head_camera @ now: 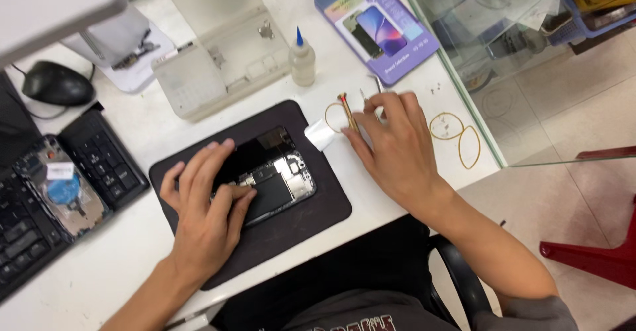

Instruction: The person disassembles a smartphone by prying open the case, removing screws, and detaching internal components. They use a plastic spudger, screwdriver, and tweezers to separate the screen and access the motherboard and battery.

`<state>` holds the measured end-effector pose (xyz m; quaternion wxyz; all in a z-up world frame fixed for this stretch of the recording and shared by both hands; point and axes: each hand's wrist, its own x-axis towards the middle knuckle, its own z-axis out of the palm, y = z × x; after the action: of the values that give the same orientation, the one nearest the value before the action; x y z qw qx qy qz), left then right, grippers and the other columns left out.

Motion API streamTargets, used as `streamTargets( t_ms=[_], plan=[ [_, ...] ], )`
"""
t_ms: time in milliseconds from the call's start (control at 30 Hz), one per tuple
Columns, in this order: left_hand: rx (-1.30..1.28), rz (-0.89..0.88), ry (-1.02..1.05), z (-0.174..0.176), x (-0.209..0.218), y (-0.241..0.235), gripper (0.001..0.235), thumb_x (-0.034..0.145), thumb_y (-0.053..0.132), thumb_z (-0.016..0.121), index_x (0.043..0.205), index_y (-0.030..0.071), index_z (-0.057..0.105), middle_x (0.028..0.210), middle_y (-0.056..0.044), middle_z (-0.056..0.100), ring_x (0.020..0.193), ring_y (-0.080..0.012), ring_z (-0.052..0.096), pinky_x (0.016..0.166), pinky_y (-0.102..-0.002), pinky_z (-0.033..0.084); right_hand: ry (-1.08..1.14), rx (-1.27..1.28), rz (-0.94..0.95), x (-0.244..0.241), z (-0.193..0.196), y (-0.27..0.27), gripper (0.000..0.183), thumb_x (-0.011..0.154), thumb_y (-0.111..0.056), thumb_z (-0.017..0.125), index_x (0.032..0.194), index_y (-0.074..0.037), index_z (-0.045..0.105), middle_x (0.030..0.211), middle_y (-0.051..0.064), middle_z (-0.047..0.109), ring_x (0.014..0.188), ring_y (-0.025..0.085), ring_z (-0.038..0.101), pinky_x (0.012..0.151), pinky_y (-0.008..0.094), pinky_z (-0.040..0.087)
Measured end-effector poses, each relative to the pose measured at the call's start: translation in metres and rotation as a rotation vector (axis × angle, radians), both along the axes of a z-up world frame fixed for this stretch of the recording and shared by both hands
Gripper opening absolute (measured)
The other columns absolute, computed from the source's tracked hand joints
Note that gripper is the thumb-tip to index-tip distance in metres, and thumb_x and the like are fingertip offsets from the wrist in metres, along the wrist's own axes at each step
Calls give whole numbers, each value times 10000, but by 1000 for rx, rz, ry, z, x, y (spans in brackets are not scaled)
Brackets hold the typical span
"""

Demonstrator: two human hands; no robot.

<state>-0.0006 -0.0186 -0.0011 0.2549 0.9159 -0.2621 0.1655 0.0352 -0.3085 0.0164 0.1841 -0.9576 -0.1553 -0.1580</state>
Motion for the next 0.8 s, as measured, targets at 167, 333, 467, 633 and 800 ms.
streamTargets(
  t_ms=[167,333,467,633,800],
  plan=[
    [-8,-12,25,0,-2,4,134,852,96,794,889,56,671,1491,-182,531,1403,-333,481,1166,-500,204,-140,47,-3,-20,4,-8,323,894,-95,812,1187,6,722,1157,122,624,1003,297,589,876,417,508],
    [-8,-7,54,1,-4,6,134,829,98,786,885,66,669,1497,-172,527,1404,-328,477,1178,-487,207,-746,207,-267,-115,-18,-117,117,960,15,548,1042,60,618,955,151,588,798,247,613,700,307,524],
    [36,50,32,-6,-11,7,154,824,102,800,867,63,657,1514,-172,541,1431,-335,485,1194,-473,229,-493,472,-518,-130,-71,-207,105,1147,34,567,1201,68,651,1043,121,638,854,152,648,770,215,545],
    [83,86,-105,-33,-9,20,188,759,111,829,773,24,663,1449,-233,586,1338,-433,562,1158,-513,306,-37,528,-609,-99,-130,-280,128,1021,-60,694,1122,15,717,980,102,732,874,144,692,790,274,562],
    [53,-2,-131,-74,12,71,168,957,245,766,949,104,676,1499,-232,537,1394,-444,515,1216,-473,365,151,356,-517,-53,-182,-291,177,905,-78,722,1061,-6,765,1004,177,763,810,284,727,762,399,587]
  ],
)
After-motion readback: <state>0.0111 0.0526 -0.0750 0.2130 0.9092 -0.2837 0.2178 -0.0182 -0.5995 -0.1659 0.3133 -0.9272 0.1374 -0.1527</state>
